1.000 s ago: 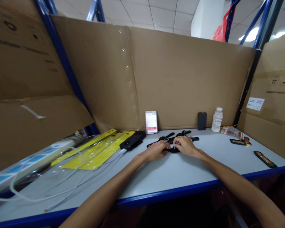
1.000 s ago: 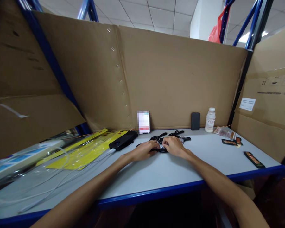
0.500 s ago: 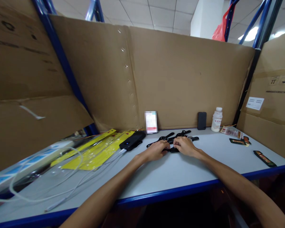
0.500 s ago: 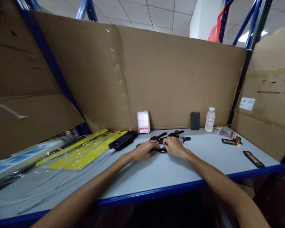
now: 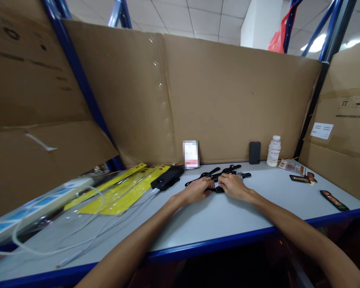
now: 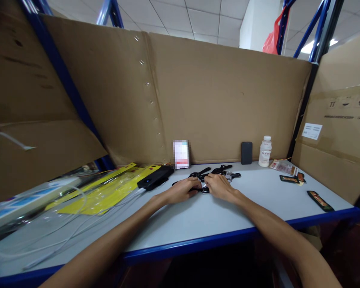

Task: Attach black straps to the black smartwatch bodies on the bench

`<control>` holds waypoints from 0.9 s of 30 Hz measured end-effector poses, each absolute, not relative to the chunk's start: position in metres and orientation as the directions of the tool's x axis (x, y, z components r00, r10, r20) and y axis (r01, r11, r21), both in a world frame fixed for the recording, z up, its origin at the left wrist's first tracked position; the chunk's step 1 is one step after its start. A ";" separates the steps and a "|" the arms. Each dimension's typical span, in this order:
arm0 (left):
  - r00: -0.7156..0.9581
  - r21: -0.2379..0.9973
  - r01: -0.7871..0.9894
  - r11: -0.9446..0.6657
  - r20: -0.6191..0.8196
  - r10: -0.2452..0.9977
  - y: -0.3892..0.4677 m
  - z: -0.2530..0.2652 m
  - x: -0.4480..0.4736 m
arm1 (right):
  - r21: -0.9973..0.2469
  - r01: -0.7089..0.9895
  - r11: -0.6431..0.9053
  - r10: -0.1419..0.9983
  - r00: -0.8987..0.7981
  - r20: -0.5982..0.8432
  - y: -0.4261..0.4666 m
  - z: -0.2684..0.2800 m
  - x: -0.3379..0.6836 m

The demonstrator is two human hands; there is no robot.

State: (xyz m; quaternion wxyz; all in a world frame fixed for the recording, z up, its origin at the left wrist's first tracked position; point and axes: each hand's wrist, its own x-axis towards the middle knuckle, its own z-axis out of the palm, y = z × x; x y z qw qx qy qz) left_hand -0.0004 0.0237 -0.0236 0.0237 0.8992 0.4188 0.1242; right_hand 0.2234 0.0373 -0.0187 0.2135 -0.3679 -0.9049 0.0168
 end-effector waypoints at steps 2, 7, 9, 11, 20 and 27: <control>0.618 0.148 0.747 -0.648 0.203 0.759 0.024 -0.023 0.000 | -0.184 0.662 0.726 0.675 -0.637 0.371 0.038 -0.019 0.224; 0.614 0.144 0.754 -0.642 0.194 0.765 0.021 -0.020 0.001 | -0.216 0.664 0.716 0.689 -0.619 0.378 0.039 -0.020 0.222; 0.613 0.145 0.756 -0.638 0.186 0.768 0.020 -0.019 0.002 | -0.213 0.668 0.713 0.691 -0.616 0.379 0.040 -0.022 0.221; 0.611 0.151 0.757 -0.636 0.181 0.770 0.019 -0.020 0.002 | -0.223 0.664 0.713 0.691 -0.616 0.378 0.042 -0.024 0.221; 0.506 0.359 0.705 -0.612 0.350 0.788 -0.010 0.012 0.015 | -0.323 0.680 0.659 0.751 -0.565 0.342 0.046 -0.022 0.218; 0.516 0.841 -0.141 -0.523 0.513 0.686 -0.175 0.064 0.066 | -0.343 0.679 0.649 0.761 -0.564 0.322 0.039 -0.017 0.217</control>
